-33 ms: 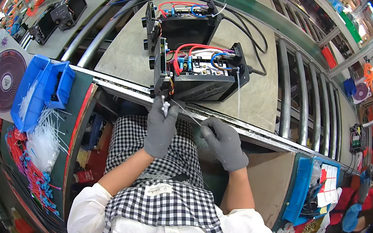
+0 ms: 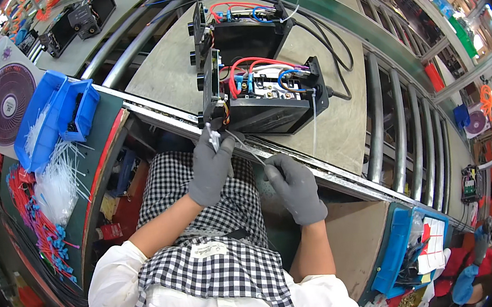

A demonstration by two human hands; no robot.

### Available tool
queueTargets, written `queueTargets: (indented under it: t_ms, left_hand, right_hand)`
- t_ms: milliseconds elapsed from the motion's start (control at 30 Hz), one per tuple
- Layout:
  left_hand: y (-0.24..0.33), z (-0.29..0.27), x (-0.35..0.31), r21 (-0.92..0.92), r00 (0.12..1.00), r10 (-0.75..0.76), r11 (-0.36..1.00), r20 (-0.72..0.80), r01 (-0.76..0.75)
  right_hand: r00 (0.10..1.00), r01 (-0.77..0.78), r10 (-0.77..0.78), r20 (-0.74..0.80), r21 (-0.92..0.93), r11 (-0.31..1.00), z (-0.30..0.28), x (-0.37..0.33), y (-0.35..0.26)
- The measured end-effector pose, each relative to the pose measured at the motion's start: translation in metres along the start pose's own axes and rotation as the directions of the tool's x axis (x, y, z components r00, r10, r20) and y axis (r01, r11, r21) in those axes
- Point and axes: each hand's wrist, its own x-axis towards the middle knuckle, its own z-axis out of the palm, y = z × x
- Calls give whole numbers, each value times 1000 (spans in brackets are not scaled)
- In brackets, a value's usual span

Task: The person assembles and wires electronic control units by hand, securing wiring harnesses to printed circuit boards inside an electronic enclosure with plastic cable ties, then trimming the excess tie material with diagonal cutters.

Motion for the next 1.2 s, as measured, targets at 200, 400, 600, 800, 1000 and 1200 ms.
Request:
queueTargets:
  t_ms: [200, 400, 600, 800, 1000, 1200]
  left_hand:
    - [26, -5, -7, -642, 949, -200, 700, 243, 312]
    - [30, -4, 2, -666, 922, -184, 645, 340, 374]
    - [32, 17, 6, -754, 942, -297, 579, 159, 310]
    - [20, 20, 10, -861, 917, -355, 395, 179, 321]
    - [6, 13, 17, -883, 889, -329, 239, 318, 404]
    - [-4, 4, 20, -838, 835, -207, 102, 510, 536]
  right_hand:
    - [997, -7, 11, -73, 65, 998, -6, 3, -5]
    - [981, 102, -134, -142, -217, 971, -16, 5, -16]
    - [949, 198, -256, -183, -284, 938, -20, 1, -20]
    - [955, 152, -224, -194, -327, 933, -21, -2, -38]
    - [919, 248, -351, -177, -432, 867, -10, 9, -47]
    - [878, 323, -465, -114, -576, 751, 4, 12, -71]
